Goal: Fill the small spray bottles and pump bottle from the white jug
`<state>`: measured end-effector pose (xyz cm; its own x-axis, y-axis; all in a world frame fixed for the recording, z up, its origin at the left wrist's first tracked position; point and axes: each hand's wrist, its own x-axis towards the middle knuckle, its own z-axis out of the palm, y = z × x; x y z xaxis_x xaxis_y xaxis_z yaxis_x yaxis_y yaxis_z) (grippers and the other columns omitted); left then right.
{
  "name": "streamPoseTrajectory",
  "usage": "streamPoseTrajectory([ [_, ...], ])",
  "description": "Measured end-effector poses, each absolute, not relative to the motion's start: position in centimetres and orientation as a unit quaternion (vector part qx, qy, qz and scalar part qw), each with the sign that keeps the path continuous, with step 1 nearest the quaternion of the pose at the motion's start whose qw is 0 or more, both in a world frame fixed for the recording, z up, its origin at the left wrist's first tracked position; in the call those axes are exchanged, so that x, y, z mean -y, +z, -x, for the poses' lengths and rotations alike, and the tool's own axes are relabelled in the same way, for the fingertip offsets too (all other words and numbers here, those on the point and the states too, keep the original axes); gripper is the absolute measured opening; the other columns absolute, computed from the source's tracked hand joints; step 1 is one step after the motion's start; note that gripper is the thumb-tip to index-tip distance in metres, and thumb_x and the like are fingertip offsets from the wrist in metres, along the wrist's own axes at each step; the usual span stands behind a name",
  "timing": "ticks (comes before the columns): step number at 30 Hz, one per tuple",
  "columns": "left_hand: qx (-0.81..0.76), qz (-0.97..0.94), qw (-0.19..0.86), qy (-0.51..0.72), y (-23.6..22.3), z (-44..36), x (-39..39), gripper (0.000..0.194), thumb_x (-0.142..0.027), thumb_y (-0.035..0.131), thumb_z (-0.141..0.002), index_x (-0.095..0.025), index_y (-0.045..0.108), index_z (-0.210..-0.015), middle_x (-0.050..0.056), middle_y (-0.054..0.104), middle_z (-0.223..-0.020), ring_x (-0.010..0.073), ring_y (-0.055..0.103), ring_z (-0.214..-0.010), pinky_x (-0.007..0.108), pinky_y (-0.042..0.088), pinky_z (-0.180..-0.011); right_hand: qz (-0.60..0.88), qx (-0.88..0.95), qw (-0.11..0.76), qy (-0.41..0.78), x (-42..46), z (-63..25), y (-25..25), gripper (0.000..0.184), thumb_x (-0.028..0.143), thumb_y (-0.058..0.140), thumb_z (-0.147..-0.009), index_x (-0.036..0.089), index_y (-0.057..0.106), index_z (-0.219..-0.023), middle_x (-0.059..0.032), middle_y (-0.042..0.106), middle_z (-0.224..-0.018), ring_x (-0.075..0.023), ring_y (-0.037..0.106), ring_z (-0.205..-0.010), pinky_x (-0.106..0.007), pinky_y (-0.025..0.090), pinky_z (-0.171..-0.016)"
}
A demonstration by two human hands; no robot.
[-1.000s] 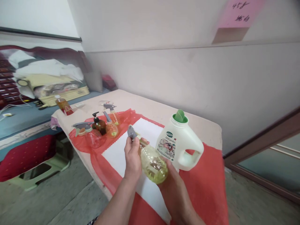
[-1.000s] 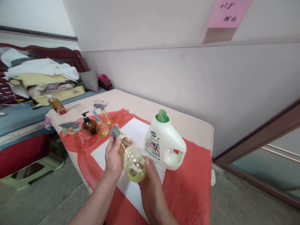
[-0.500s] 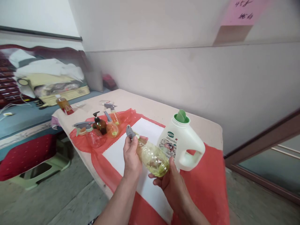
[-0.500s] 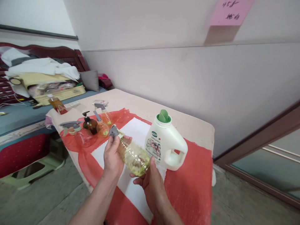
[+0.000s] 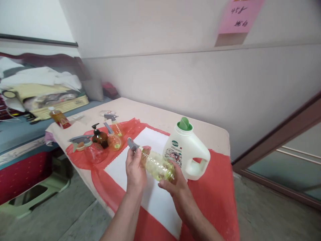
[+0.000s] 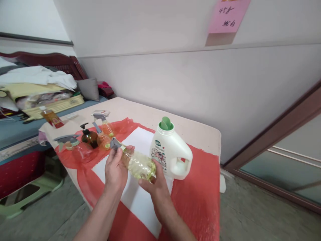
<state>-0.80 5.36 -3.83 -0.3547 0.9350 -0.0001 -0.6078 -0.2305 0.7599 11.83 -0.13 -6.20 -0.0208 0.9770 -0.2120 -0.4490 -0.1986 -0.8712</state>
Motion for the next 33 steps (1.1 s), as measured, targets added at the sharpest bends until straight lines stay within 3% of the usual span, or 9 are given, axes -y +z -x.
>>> streamPoseTrajectory([
  [6,-0.354,-0.218,0.524,0.744,-3.8,1.2,-5.5,0.03,-0.037,0.076,-0.077,-0.019,0.058,-0.093,0.008,0.074,-0.091,0.0231,0.071,-0.094,0.039,0.05,-0.087,0.413,0.355,0.473,0.693,0.2,-12.1,-6.7,0.057,0.062,0.064,-0.077,0.018,0.056,-0.113,-0.0056,0.065,-0.095,-0.0135,0.061,-0.061,-0.028,0.045,-0.056],
  [10,-0.376,-0.217,0.495,0.752,-3.4,1.1,-5.2,0.029,-0.037,0.074,-0.078,-0.019,0.059,-0.095,0.007,0.074,-0.089,0.0225,0.071,-0.091,0.036,0.052,-0.081,0.454,0.444,0.477,0.607,0.0,-12.1,-6.7,0.055,0.056,0.062,-0.08,0.021,0.052,-0.121,-0.0108,0.063,-0.118,-0.0244,0.063,-0.1,-0.038,0.052,-0.078],
  [13,-0.39,-0.274,0.424,0.77,-2.9,0.2,-4.2,0.03,-0.035,0.074,-0.079,-0.02,0.06,-0.101,0.006,0.074,-0.092,0.0208,0.07,-0.093,0.032,0.053,-0.082,0.524,0.589,0.47,0.396,0.0,-12.2,-6.5,0.076,0.038,0.074,-0.069,0.024,0.042,-0.136,-0.0122,0.051,-0.139,-0.0309,0.048,-0.128,-0.051,0.042,-0.105],
  [16,-0.395,-0.336,0.393,0.759,-2.8,-0.9,-2.7,0.032,-0.034,0.073,-0.081,-0.021,0.06,-0.107,0.007,0.074,-0.098,0.0214,0.07,-0.094,0.031,0.054,-0.079,0.546,0.692,0.432,0.191,0.3,-12.5,-6.3,0.09,0.024,0.078,-0.062,0.02,0.036,-0.142,-0.0164,0.05,-0.14,-0.0353,0.044,-0.131,-0.058,0.035,-0.11],
  [18,-0.398,-0.38,0.386,0.74,-3.0,-1.5,-1.7,0.035,-0.034,0.072,-0.082,-0.021,0.059,-0.112,0.009,0.073,-0.105,0.0229,0.07,-0.094,0.033,0.056,-0.076,0.545,0.71,0.431,0.114,0.5,-12.6,-6.2,0.091,0.022,0.078,-0.059,0.018,0.036,-0.141,-0.0179,0.056,-0.132,-0.0363,0.05,-0.123,-0.059,0.04,-0.105],
  [22,-0.345,-0.438,0.344,0.756,-3.2,-1.6,-1.2,0.03,-0.037,0.065,-0.087,-0.02,0.062,-0.111,0.009,0.071,-0.112,0.0254,0.067,-0.104,0.039,0.054,-0.089,0.534,0.668,0.507,0.104,0.9,-13.7,-5.2,0.086,0.022,0.079,-0.054,0.021,0.042,-0.133,-0.0133,0.062,-0.12,-0.0333,0.059,-0.109,-0.052,0.05,-0.094],
  [25,-0.325,-0.443,0.337,0.765,-3.0,-1.4,-1.7,0.027,-0.041,0.061,-0.089,-0.021,0.063,-0.106,0.008,0.071,-0.109,0.0288,0.066,-0.108,0.046,0.051,-0.096,0.507,0.563,0.62,0.203,1.4,-16.0,-2.5,0.08,0.032,0.08,-0.063,0.024,0.043,-0.133,-0.0121,0.06,-0.126,-0.032,0.059,-0.114,-0.048,0.051,-0.095],
  [28,-0.414,-0.422,0.344,0.729,-3.1,-1.3,-2.6,0.028,-0.044,0.063,-0.086,-0.021,0.063,-0.1,0.008,0.073,-0.101,0.0266,0.068,-0.1,0.043,0.052,-0.093,0.502,0.447,0.684,0.284,1.3,-19.6,0.7,0.07,0.039,0.08,-0.068,0.026,0.047,-0.13,-0.0112,0.063,-0.123,-0.0303,0.063,-0.108,-0.046,0.053,-0.09],
  [33,-0.494,-0.408,0.388,0.663,-3.8,-1.4,-3.7,0.037,-0.054,0.065,-0.081,-0.02,0.063,-0.094,0.008,0.073,-0.089,0.0253,0.069,-0.09,0.039,0.053,-0.083,0.625,0.332,0.694,0.129,-2.4,-26.4,-0.6,0.081,0.041,0.086,-0.058,0.02,0.047,-0.126,-0.0135,0.066,-0.117,-0.0297,0.065,-0.1,-0.047,0.052,-0.086],
])
